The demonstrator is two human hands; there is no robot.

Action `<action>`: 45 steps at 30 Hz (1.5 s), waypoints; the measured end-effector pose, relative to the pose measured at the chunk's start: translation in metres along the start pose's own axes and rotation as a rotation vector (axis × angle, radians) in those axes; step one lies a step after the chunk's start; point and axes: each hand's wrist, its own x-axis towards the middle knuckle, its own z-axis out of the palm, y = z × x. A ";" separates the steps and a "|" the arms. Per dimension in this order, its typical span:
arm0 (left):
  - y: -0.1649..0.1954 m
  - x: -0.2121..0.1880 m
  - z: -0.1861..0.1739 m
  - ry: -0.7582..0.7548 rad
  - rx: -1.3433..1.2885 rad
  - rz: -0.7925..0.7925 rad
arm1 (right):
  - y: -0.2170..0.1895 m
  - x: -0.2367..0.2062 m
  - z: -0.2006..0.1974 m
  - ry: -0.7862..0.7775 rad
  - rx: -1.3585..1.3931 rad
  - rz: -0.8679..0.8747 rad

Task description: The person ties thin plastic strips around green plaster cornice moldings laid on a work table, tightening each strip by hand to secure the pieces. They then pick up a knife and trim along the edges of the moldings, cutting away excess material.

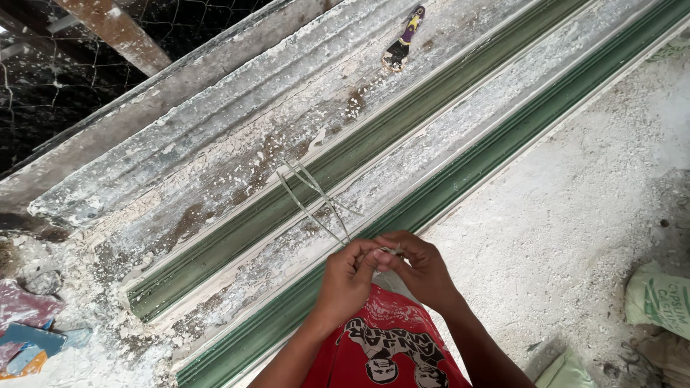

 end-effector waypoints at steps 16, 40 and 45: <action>0.005 -0.004 -0.012 -0.337 -0.638 -0.123 | 0.020 -0.013 -0.017 -0.301 0.816 0.061; 0.000 -0.005 -0.009 -0.321 -0.231 0.280 | 0.008 -0.001 -0.011 0.063 0.850 -0.168; -0.006 0.010 -0.005 0.065 -0.221 0.016 | 0.001 -0.019 0.006 -0.044 0.335 -0.377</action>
